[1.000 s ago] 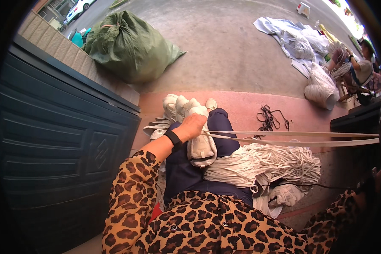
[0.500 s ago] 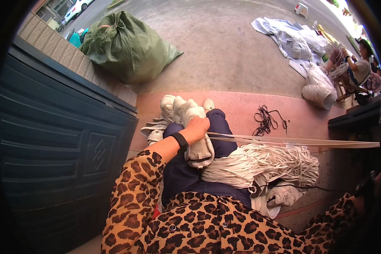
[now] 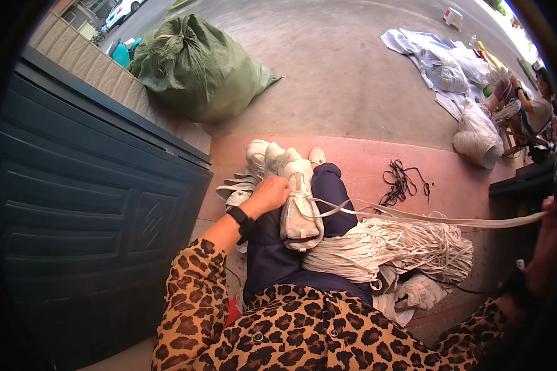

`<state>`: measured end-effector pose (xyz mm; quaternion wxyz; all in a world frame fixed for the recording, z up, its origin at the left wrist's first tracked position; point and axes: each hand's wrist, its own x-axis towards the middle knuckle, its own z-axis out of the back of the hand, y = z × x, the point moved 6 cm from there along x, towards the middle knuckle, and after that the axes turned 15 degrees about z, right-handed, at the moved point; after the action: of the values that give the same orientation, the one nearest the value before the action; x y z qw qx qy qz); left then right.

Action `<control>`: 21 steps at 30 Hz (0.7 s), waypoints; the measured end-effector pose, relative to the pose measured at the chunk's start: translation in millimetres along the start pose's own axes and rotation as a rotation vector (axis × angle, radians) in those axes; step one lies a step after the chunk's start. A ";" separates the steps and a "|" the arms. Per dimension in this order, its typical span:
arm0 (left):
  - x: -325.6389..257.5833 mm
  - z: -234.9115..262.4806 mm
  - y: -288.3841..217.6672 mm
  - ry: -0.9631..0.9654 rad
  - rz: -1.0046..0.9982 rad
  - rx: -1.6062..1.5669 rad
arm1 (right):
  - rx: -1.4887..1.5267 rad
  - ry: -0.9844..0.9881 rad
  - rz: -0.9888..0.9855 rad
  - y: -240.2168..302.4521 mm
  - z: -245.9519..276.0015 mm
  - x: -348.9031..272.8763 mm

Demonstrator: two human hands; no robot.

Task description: Lacing multiple pairs of white sneakers.

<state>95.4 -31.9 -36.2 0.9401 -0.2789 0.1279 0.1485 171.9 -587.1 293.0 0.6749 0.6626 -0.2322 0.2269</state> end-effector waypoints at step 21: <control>-12.9 -6.2 -16.7 -0.033 -0.160 0.338 | -0.346 1.214 0.140 -169.8 -391.4 -251.1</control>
<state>88.4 -51.4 -28.9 0.9843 -0.1239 0.1130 0.0541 83.0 -198.6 -0.7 0.7672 0.2806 0.1157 0.5651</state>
